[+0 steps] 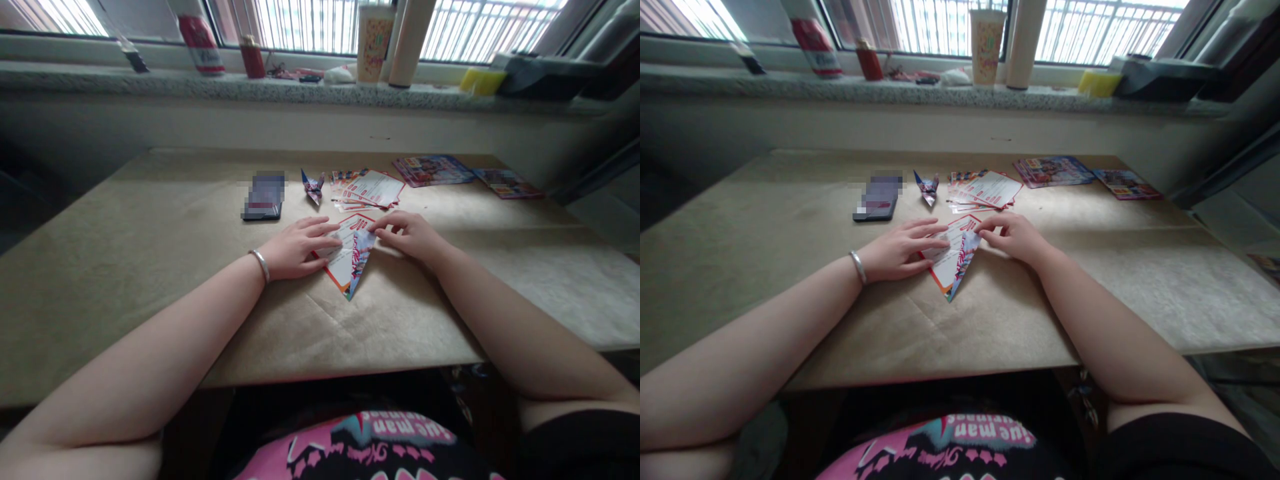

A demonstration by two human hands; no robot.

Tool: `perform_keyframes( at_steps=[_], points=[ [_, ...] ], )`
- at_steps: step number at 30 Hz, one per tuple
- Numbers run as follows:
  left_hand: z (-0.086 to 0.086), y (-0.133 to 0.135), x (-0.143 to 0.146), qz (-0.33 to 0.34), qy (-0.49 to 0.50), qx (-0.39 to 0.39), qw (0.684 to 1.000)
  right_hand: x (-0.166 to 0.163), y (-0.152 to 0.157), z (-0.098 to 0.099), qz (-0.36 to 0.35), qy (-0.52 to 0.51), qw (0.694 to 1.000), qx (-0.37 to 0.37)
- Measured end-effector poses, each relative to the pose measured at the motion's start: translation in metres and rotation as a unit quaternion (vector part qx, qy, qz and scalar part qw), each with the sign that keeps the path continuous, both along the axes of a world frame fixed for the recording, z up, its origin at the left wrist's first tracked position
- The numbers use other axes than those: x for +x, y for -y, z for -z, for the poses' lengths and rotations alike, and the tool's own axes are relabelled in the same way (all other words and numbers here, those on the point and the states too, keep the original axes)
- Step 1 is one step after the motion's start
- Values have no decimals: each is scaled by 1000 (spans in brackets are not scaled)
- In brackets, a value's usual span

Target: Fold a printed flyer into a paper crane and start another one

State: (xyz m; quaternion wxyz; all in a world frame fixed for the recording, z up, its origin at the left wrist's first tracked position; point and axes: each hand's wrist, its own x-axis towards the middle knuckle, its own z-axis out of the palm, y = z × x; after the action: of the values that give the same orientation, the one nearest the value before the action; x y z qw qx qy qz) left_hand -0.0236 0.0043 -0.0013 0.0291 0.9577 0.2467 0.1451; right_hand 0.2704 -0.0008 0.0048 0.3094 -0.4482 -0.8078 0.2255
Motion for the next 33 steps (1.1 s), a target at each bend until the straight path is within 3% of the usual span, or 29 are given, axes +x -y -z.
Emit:
perform_keyframes(
  at_steps=[7,15,21,26,33],
  points=[
    [-4,4,4,9,-47,-38,998,-10,-9,14,45,31,998,27],
    [-10,12,8,-7,-77,1,997,-11,-13,21,55,43,996,62],
    [-12,19,14,-32,-105,56,992,-12,-12,18,-2,50,993,109],
    [-17,27,20,-56,-115,104,986,-13,-3,9,-69,114,983,127],
    [-18,24,17,-40,-91,110,989,-16,3,7,-84,159,975,128]
  ],
)
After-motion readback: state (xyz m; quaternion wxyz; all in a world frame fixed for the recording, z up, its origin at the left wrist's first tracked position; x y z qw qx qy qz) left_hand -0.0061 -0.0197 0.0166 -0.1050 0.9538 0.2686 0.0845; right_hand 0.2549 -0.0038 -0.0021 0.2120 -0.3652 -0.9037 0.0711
